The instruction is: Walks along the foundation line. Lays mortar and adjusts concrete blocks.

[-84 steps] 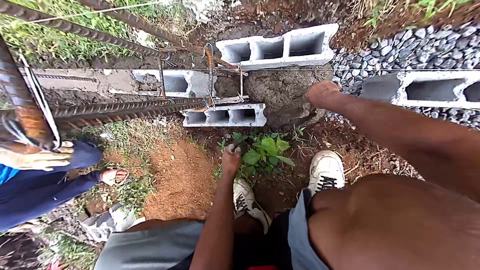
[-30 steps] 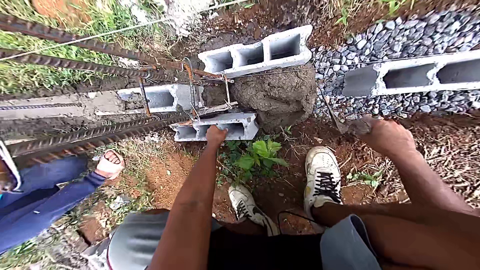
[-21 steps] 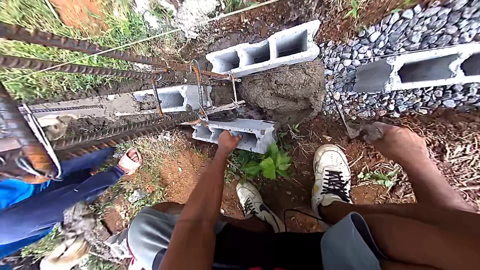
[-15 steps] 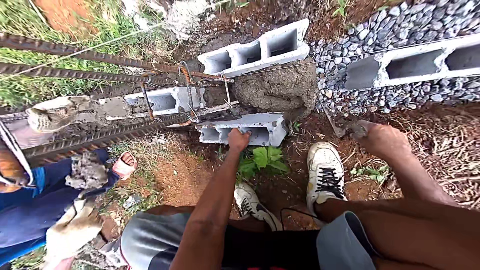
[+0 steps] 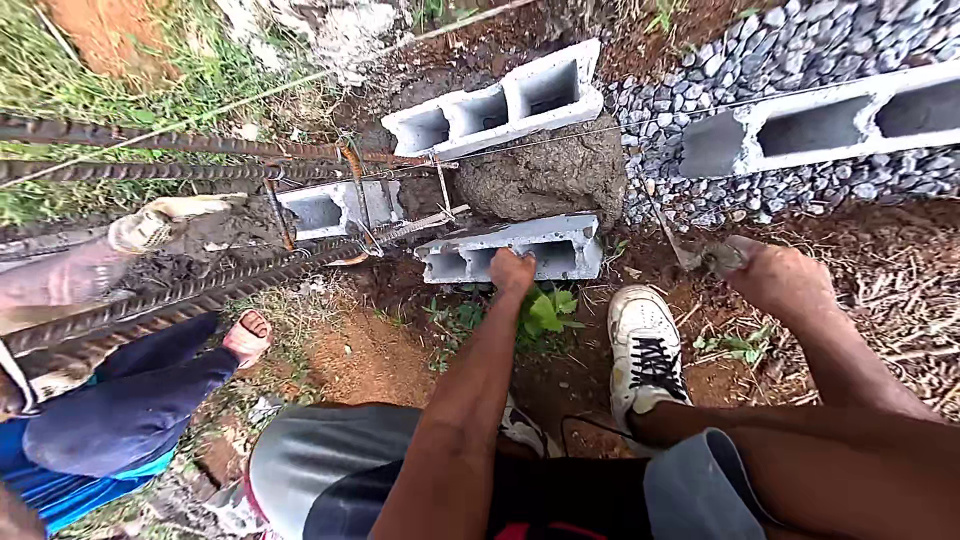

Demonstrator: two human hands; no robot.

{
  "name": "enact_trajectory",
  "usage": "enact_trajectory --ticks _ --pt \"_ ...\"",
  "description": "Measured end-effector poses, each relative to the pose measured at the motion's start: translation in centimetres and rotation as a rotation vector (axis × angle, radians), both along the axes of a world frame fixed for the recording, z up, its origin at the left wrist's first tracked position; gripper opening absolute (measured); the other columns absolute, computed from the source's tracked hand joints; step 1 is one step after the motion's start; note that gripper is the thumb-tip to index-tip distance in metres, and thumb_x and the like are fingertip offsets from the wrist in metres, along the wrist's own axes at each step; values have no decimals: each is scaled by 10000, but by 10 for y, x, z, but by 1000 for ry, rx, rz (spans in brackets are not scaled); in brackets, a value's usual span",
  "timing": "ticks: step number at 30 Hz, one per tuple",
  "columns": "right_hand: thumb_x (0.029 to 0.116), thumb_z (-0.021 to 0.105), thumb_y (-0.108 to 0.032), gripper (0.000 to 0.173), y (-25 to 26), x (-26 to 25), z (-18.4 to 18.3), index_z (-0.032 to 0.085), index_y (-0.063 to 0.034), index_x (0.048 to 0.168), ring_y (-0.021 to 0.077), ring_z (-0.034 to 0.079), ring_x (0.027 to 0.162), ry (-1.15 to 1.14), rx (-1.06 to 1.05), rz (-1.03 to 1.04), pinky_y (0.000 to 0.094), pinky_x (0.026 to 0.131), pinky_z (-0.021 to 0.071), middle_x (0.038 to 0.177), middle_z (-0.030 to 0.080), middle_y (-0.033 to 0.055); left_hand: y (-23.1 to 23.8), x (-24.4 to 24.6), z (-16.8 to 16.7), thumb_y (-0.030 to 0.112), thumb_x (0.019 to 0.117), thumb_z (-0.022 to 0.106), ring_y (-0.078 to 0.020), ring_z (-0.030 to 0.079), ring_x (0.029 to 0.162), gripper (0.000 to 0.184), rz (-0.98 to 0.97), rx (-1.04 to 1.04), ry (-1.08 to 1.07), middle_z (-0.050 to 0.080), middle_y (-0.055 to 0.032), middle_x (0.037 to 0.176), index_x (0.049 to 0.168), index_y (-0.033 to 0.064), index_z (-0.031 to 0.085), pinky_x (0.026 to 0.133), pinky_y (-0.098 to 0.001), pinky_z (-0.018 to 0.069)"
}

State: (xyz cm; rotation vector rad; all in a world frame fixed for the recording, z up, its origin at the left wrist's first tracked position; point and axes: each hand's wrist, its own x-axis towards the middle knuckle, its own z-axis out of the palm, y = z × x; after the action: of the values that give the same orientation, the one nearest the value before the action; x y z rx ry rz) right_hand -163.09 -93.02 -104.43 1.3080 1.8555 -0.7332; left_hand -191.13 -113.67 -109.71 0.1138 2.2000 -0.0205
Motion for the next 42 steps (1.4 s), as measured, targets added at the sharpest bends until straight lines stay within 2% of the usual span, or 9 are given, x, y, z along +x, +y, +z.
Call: enact_trajectory --ticks 7,12,18,22,27,30,33,36,42 --pt "1008 665 -309 292 -1 -1 3 661 -124 1233 579 645 1026 -21 -29 25 769 802 461 1037 689 329 21 -11 -14 351 938 678 -412 659 1125 430 -87 -16 -51 678 -257 1164 1151 -21 657 910 -639 516" --pt "1016 645 -309 325 2 -5 0 659 -120 1281 570 643 1069 -39 -40 7 765 848 461 1092 693 324 6 -14 -2 367 969 673 -454 658 1079 459 -155 68 -118 673 -293 1113 1139 -58 647 888 -649 521" --pt "995 687 -283 386 14 2 -6 621 -125 1341 547 655 1049 17 -123 -8 765 860 475 1089 694 311 -6 -21 -18 422 963 673 -455 669 1019 514 -246 104 -142 673 -290 1060 1142 -59 633 857 -650 530" --pt "997 703 -254 341 29 -5 -22 647 -84 1287 495 672 958 106 -239 -88 730 827 501 1040 695 282 -10 -21 -21 429 956 671 -450 673 976 483 -256 116 -131 677 -275 1009 1073 -39 645 818 -650 530" --pt "1002 663 -239 381 36 -74 -55 630 -114 1361 427 699 913 45 -376 12 639 800 560 1113 691 256 -1 -20 -19 421 965 663 -408 660 1104 492 -272 46 -105 686 -257 1112 1131 -42 651 947 -623 499" --pt "988 668 -234 410 43 -95 -31 620 -10 1329 464 653 1136 16 -355 157 687 941 504 1232 663 276 5 -24 -7 467 991 612 -400 622 1209 567 -370 30 -153 665 -258 1223 1245 -40 626 1020 -617 464" --pt "974 685 -237 397 45 -67 19 638 -9 1295 470 634 1179 46 -312 87 711 960 486 1243 663 272 6 -33 56 519 1004 574 -419 605 1243 614 -484 36 -174 646 -262 1288 1325 -2 618 1044 -634 453" --pt "964 691 -231 372 32 -11 66 658 -12 1263 455 678 1063 136 -279 -184 678 893 532 1173 682 275 -3 -36 160 369 1031 576 -433 619 1216 478 -478 100 -139 654 -269 1272 1342 10 626 1046 -628 462" --pt "972 671 -266 458 -23 69 222 614 -19 1353 480 612 1223 66 -352 -530 703 1010 463 1313 630 296 -55 -12 344 184 1044 572 -373 652 1157 338 -275 201 -200 667 -260 1247 1289 -37 646 1025 -557 499"
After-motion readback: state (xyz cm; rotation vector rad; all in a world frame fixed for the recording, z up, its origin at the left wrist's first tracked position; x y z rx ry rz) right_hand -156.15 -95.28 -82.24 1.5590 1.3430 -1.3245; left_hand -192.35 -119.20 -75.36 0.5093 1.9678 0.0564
